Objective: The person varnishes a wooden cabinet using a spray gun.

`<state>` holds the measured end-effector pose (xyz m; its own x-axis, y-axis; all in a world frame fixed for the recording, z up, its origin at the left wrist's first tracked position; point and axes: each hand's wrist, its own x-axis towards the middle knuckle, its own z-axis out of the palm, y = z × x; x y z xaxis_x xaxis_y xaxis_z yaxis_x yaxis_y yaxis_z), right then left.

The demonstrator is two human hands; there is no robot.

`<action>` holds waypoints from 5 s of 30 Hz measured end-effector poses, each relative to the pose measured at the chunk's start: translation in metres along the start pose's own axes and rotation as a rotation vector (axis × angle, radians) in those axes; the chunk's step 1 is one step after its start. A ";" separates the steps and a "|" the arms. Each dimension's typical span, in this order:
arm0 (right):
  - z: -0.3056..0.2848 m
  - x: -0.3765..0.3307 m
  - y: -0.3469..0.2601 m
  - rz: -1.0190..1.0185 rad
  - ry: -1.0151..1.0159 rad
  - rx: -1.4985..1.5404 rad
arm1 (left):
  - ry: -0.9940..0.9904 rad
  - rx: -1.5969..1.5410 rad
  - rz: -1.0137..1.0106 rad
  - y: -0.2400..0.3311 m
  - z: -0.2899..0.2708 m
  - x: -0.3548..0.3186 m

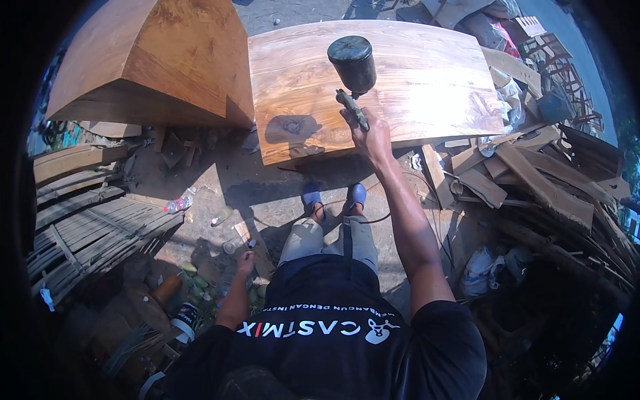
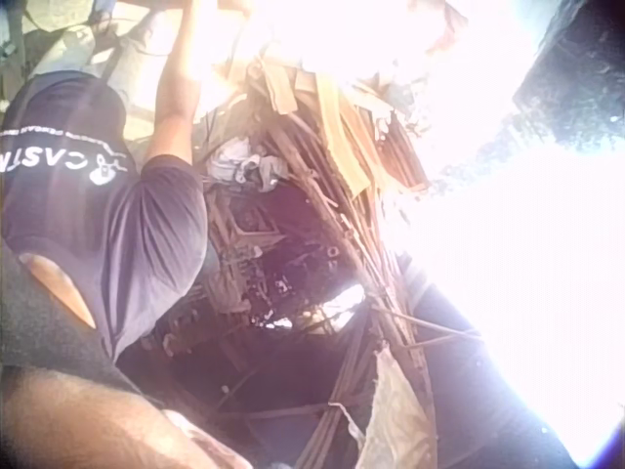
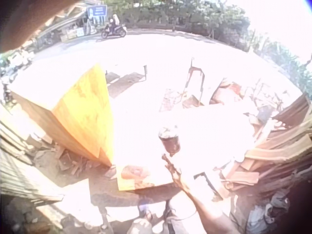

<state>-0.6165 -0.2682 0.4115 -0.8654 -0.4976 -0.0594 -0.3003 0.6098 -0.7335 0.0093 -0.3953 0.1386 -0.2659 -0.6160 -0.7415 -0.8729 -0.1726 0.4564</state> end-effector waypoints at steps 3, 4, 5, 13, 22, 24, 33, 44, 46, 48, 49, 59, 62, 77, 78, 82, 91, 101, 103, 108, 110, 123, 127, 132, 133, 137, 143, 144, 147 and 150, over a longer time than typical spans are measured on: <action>0.027 -0.003 -0.020 -0.042 -0.035 0.010 | 0.015 -0.014 -0.001 -0.033 -0.006 0.008; 0.035 -0.005 -0.025 -0.060 -0.047 0.011 | 0.024 -0.021 -0.010 -0.032 -0.007 0.008; 0.041 -0.008 -0.029 -0.075 -0.054 0.008 | 0.027 -0.025 -0.016 -0.024 -0.008 0.007; 0.083 -0.018 -0.078 -0.143 -0.158 0.062 | 0.074 -0.035 -0.020 -0.034 -0.007 -0.006; 0.096 -0.015 -0.077 -0.198 -0.195 0.220 | 0.027 0.018 -0.030 -0.013 0.001 0.000; 0.078 -0.008 -0.070 -0.109 -0.176 0.116 | -0.010 -0.008 -0.113 -0.006 0.005 0.000; -0.032 0.031 0.023 0.016 0.053 -0.002 | 0.055 -0.065 -0.052 0.022 0.040 -0.024; -0.169 0.071 0.142 0.052 0.270 0.031 | 0.048 0.075 -0.082 0.074 0.145 -0.066; -0.192 0.078 0.159 0.154 0.227 -0.006 | 0.049 0.080 -0.039 0.084 0.160 -0.068; -0.215 0.083 0.179 0.208 0.233 -0.040 | 0.030 0.105 -0.019 0.114 0.171 -0.074; -0.223 0.087 0.189 0.206 0.245 -0.046 | 0.032 0.113 0.002 0.118 0.172 -0.072; -0.302 0.117 0.274 0.241 0.381 -0.116 | 0.012 0.096 -0.051 0.153 0.165 -0.057; -0.323 0.127 0.299 0.261 0.430 -0.108 | -0.003 0.113 -0.071 0.160 0.170 -0.056; -0.380 0.149 0.365 0.293 0.548 -0.422 | -0.050 0.186 -0.035 0.181 0.184 -0.047; -0.380 0.149 0.366 0.293 0.550 -0.455 | -0.044 0.187 -0.025 0.181 0.183 -0.045; -0.366 0.149 0.352 0.210 0.550 -0.347 | -0.041 0.180 -0.011 0.187 0.175 -0.042; -0.304 0.141 0.285 0.090 0.436 -0.110 | -0.007 0.160 -0.008 0.188 0.180 -0.053; -0.210 0.112 0.184 0.105 0.225 -0.061 | 0.079 0.120 0.241 0.155 0.160 -0.033; -0.188 0.107 0.159 0.042 0.226 -0.070 | 0.090 0.107 0.201 0.152 0.150 -0.029; -0.139 0.098 0.113 -0.016 0.147 -0.029 | 0.087 0.053 0.165 0.133 0.126 -0.022; -0.120 0.096 0.095 0.050 0.080 -0.078 | 0.084 0.026 0.160 0.122 0.116 -0.021; -0.009 0.079 0.002 -0.061 -0.066 -0.040 | 0.023 -0.068 0.000 0.082 0.080 -0.017; 0.023 0.071 -0.027 -0.119 -0.119 -0.002 | 0.025 -0.162 -0.027 0.057 0.072 -0.014; 0.072 0.064 -0.049 -0.169 -0.156 0.094 | 0.041 -0.200 -0.098 0.041 0.064 -0.013; 0.077 0.062 -0.061 -0.145 -0.183 0.090 | 0.035 -0.205 -0.110 0.037 0.062 -0.013; 0.106 0.058 -0.078 -0.210 -0.212 0.059 | 0.013 -0.281 -0.169 0.027 0.054 -0.014; 0.115 0.056 -0.088 -0.207 -0.238 0.203 | -0.007 -0.156 -0.169 0.047 0.041 -0.012; 0.113 0.057 -0.084 -0.212 -0.214 0.214 | -0.012 -0.135 -0.189 0.054 0.042 -0.012; 0.088 0.065 -0.080 -0.108 -0.183 0.114 | 0.004 -0.060 -0.176 0.041 0.045 0.000; 0.054 0.076 -0.057 -0.063 -0.123 0.051 | 0.022 -0.082 -0.125 0.040 0.047 0.009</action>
<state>-0.6439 -0.3742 0.4120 -0.7885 -0.6081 -0.0923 -0.3294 0.5443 -0.7716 -0.0467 -0.3721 0.1268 -0.1468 -0.6025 -0.7845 -0.8619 -0.3113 0.4003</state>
